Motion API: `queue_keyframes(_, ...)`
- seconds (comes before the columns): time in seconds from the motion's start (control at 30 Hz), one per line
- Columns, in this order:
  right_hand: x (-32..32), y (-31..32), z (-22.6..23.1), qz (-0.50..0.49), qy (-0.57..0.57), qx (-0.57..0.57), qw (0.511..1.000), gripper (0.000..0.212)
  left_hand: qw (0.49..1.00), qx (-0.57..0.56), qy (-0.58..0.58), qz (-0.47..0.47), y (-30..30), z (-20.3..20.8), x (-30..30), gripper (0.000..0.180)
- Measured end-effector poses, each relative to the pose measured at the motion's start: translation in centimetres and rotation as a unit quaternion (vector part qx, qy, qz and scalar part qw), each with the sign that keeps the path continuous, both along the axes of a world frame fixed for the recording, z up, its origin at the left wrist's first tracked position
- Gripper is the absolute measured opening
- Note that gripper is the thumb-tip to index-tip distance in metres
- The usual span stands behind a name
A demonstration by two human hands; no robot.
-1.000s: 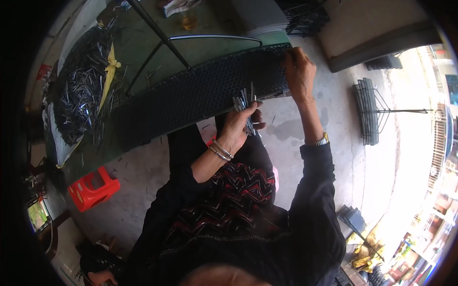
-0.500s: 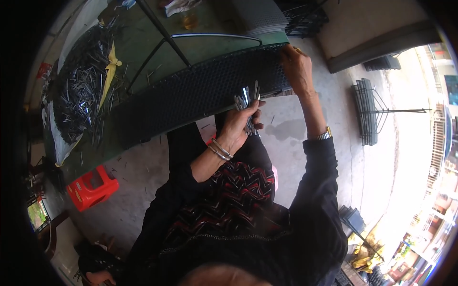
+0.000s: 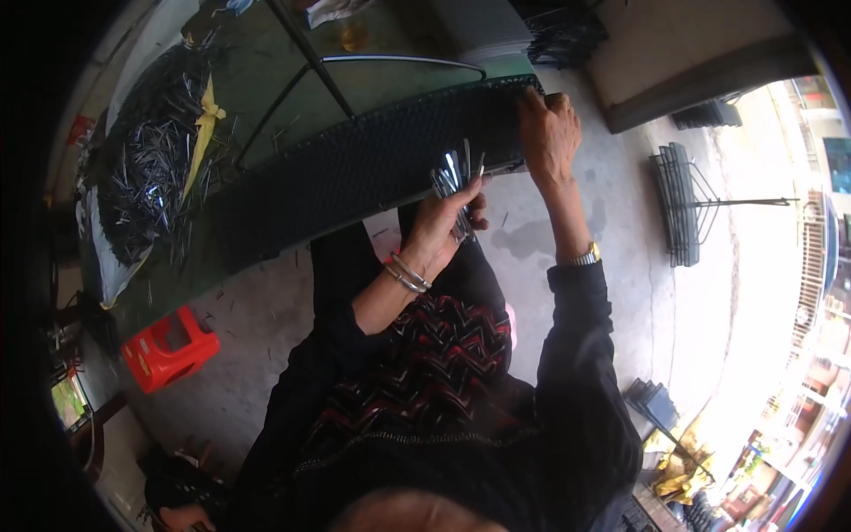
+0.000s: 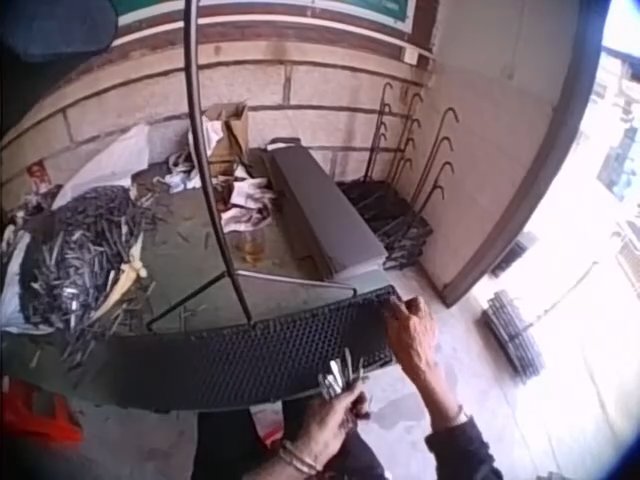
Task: Assembling small metal pins into a perforated tray.
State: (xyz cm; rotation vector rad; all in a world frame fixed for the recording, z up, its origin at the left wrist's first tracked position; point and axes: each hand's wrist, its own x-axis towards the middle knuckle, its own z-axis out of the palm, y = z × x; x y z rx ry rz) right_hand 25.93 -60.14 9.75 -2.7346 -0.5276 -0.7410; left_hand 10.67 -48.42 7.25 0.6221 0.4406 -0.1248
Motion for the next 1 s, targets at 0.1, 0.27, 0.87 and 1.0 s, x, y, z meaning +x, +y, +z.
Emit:
queue_keyframes(0.1, -2.5, 0.4, 1.2, 0.061, -0.014, 0.048, 0.997, 0.024, 1.0, -0.005, 0.014, 0.006, 0.4, -0.2, 0.1, 0.017)
queue_keyframes(0.27, -6.2, -0.6, 2.9, 0.226, 0.41, 0.204, 0.86, 0.02, 1.0, 0.006, -0.01, 0.017, 0.4, -0.5, 0.0, 0.018)
queue_keyframes(0.87, -6.3, -2.0, 2.7, 0.208, 0.503, 0.3, 0.783, 0.019, 0.993, 0.114, -0.02, -0.032, 0.2, 0.2, -0.5, 0.02)
queue_keyframes(1.0, -5.7, -2.9, 2.4, 0.186, 0.423, 0.347, 0.816, 0.015, 0.997, 0.067, -0.006, -0.04, 0.1, 0.5, -0.4, 0.023)
